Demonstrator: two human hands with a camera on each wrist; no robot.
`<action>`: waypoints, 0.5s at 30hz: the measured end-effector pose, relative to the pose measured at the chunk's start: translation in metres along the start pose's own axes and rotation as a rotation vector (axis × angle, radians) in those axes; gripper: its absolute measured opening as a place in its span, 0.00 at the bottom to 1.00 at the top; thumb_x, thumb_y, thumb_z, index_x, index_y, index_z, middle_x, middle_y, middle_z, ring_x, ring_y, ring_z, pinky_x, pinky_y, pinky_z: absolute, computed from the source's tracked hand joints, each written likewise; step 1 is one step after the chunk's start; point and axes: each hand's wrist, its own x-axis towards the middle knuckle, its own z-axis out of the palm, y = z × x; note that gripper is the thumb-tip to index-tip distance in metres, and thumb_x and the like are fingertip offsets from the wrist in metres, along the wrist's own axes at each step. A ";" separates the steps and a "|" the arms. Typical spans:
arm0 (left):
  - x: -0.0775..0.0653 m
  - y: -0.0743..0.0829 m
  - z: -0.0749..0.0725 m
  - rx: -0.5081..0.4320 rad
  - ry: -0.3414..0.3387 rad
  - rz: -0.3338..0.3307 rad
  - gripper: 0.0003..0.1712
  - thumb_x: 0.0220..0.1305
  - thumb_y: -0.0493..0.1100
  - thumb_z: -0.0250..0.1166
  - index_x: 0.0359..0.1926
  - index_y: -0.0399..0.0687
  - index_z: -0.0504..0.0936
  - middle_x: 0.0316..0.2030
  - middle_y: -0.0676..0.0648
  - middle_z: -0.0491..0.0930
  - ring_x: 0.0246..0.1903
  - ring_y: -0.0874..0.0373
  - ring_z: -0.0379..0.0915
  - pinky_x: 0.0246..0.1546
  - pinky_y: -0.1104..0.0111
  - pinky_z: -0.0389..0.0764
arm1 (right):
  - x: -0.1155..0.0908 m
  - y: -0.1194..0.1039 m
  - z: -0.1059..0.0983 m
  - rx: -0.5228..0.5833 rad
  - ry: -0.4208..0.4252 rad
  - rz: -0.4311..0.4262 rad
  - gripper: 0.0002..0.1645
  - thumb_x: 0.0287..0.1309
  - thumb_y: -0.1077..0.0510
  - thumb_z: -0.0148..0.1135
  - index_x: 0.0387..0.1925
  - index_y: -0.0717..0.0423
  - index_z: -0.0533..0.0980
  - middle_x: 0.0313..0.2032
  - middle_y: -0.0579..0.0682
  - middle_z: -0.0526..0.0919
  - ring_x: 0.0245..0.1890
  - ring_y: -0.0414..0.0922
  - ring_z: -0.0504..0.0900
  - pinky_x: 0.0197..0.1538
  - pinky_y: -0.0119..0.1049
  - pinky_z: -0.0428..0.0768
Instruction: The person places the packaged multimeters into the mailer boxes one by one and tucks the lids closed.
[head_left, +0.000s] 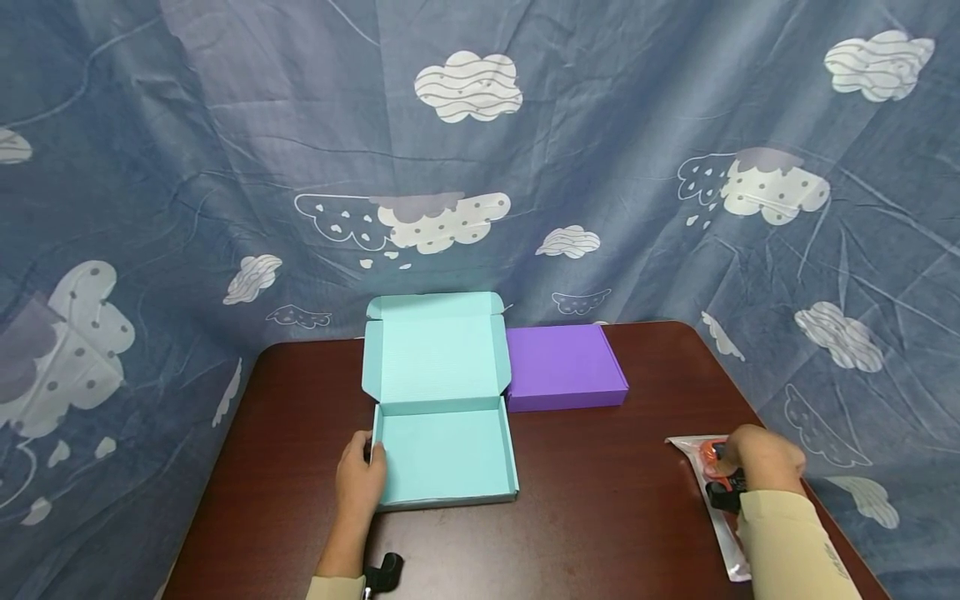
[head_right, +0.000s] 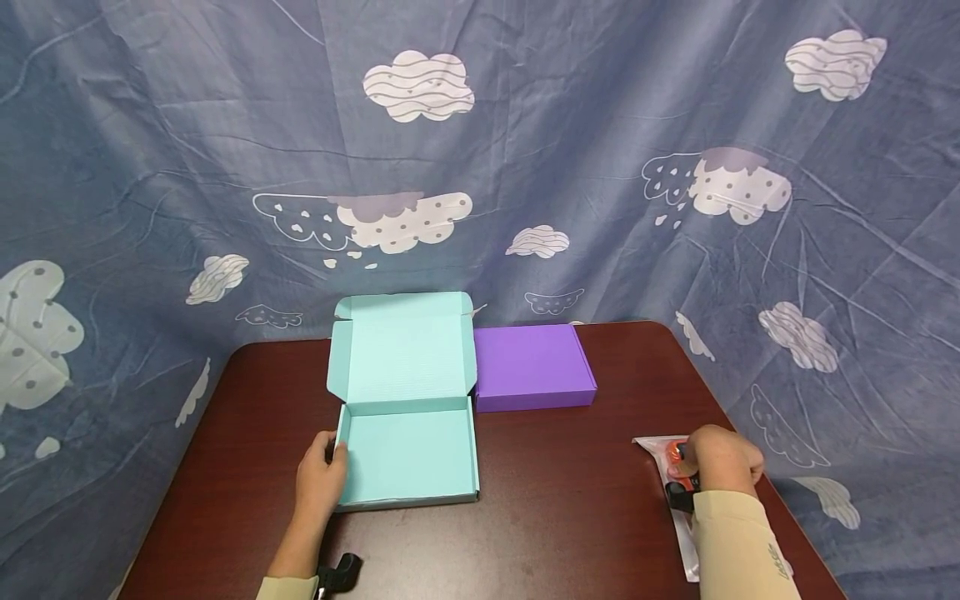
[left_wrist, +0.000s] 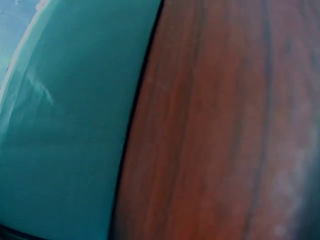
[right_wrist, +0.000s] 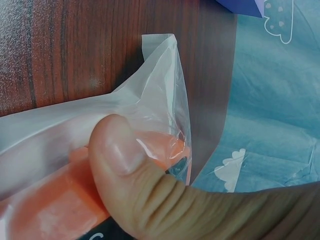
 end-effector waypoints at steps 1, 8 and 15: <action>0.000 0.000 0.000 0.000 0.003 0.002 0.14 0.73 0.38 0.58 0.54 0.36 0.80 0.46 0.35 0.80 0.46 0.39 0.76 0.47 0.44 0.73 | 0.000 0.000 0.000 0.001 0.001 0.001 0.48 0.48 0.40 0.79 0.41 0.82 0.68 0.40 0.68 0.74 0.47 0.59 0.74 0.53 0.47 0.73; 0.000 0.000 0.000 0.001 0.006 0.012 0.14 0.73 0.38 0.58 0.54 0.36 0.80 0.46 0.35 0.81 0.45 0.40 0.76 0.46 0.44 0.73 | -0.002 -0.001 0.000 0.013 0.007 0.011 0.48 0.47 0.41 0.80 0.40 0.82 0.67 0.39 0.67 0.73 0.46 0.59 0.74 0.52 0.46 0.73; 0.002 -0.003 0.001 0.014 0.019 0.012 0.14 0.72 0.38 0.58 0.53 0.36 0.81 0.46 0.34 0.81 0.46 0.38 0.77 0.47 0.43 0.73 | -0.005 0.000 0.001 0.028 0.028 -0.011 0.46 0.46 0.40 0.81 0.39 0.80 0.70 0.38 0.67 0.73 0.45 0.58 0.74 0.50 0.46 0.73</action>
